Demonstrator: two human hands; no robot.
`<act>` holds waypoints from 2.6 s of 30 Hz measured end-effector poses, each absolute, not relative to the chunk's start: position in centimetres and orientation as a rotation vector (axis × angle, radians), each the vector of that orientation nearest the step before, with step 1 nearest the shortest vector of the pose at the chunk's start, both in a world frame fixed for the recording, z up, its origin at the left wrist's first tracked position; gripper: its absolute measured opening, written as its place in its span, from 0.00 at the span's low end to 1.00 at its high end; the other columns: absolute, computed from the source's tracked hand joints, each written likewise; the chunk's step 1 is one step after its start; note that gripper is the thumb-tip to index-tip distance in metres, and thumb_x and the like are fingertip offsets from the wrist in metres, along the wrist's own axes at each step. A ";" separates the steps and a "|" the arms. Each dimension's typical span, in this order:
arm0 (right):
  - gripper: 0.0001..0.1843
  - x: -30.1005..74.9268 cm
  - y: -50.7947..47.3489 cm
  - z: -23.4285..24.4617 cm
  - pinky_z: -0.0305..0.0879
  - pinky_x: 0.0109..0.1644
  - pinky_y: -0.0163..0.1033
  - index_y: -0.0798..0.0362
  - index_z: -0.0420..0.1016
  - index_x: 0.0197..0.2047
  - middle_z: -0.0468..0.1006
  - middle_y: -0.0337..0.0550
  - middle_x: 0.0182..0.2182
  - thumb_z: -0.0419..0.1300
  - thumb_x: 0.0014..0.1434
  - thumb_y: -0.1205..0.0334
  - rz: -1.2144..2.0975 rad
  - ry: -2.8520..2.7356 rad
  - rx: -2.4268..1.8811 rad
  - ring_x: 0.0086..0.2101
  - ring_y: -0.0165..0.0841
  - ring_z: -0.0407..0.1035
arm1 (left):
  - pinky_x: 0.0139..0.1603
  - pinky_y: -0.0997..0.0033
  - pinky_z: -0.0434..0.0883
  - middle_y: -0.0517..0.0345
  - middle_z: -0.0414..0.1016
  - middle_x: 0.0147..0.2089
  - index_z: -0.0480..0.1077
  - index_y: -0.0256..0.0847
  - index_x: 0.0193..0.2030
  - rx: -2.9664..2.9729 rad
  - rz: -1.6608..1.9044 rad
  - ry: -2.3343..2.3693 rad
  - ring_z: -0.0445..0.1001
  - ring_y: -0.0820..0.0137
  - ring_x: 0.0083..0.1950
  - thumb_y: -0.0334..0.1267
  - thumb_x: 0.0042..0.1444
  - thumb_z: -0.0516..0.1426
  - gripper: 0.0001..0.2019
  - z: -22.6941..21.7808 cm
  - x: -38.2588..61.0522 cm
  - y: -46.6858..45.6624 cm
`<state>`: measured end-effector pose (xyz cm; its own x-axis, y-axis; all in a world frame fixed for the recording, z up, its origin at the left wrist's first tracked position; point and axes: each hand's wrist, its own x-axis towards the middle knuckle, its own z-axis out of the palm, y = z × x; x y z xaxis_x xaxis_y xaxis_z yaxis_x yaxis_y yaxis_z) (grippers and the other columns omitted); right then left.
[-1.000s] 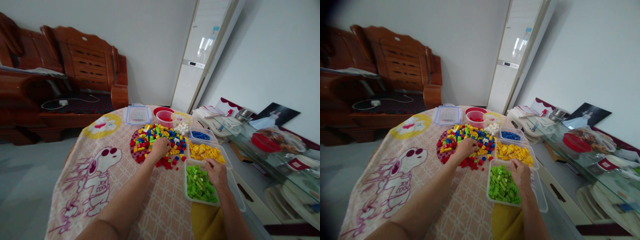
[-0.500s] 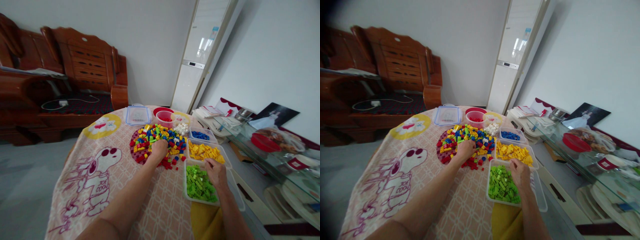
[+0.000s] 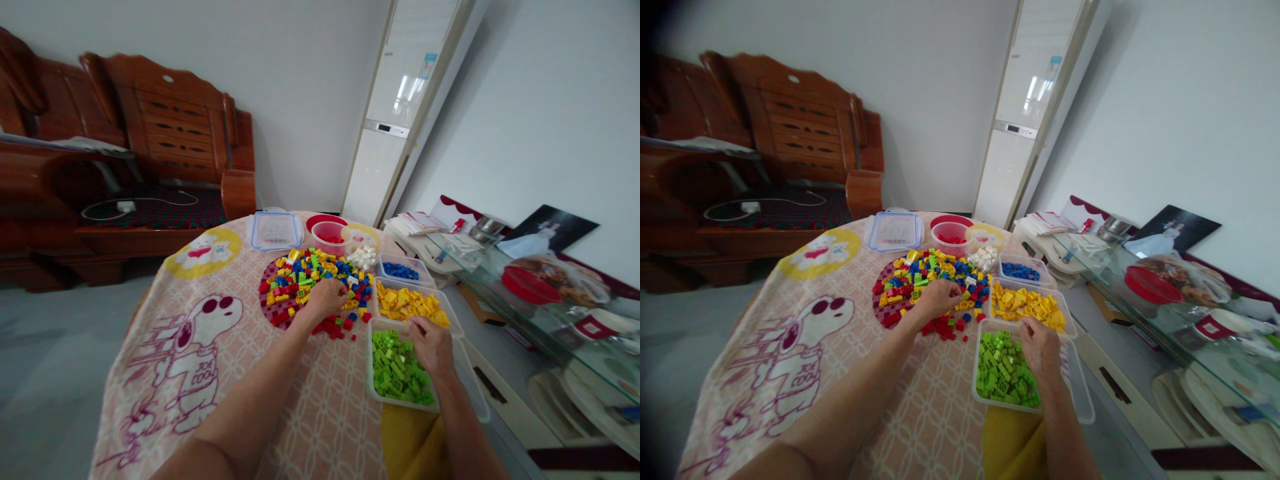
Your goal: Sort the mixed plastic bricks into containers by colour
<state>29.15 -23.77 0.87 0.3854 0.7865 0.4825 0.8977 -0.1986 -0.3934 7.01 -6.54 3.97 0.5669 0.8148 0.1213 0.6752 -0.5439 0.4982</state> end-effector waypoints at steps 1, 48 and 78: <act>0.19 29.1 -23.8 0.9 0.66 0.38 0.38 0.52 0.82 0.35 0.82 0.48 0.31 0.51 0.59 0.53 -0.234 -1.442 -2.024 0.32 0.38 0.75 | 0.37 0.74 0.67 0.54 0.80 0.34 0.80 0.40 0.37 2.398 0.503 1.146 0.75 0.69 0.36 0.35 0.52 0.56 0.11 4.2 7.2 -6.7; 0.20 28.9 -23.8 1.1 0.66 0.38 0.39 0.52 0.82 0.35 0.83 0.48 0.32 0.51 0.59 0.52 -0.201 -1.444 -2.039 0.32 0.38 0.76 | 0.39 0.74 0.69 0.57 0.81 0.35 0.80 0.41 0.34 2.478 0.302 1.013 0.76 0.69 0.37 0.30 0.45 0.57 0.11 4.2 4.5 -5.2; 0.18 29.1 -23.7 0.7 0.66 0.39 0.38 0.52 0.81 0.35 0.83 0.48 0.33 0.51 0.60 0.54 -0.212 -1.464 -2.010 0.33 0.38 0.75 | 0.30 0.81 0.63 0.60 0.78 0.31 0.79 0.37 0.40 2.092 0.412 0.323 0.70 0.77 0.30 0.32 0.50 0.60 0.11 5.2 10.1 -12.1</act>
<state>29.10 -23.73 0.72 0.3679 0.7987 0.4761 0.9010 -0.1797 -0.3948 10.08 -12.08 5.23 0.9085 0.3850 0.1625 0.0668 -0.5177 0.8529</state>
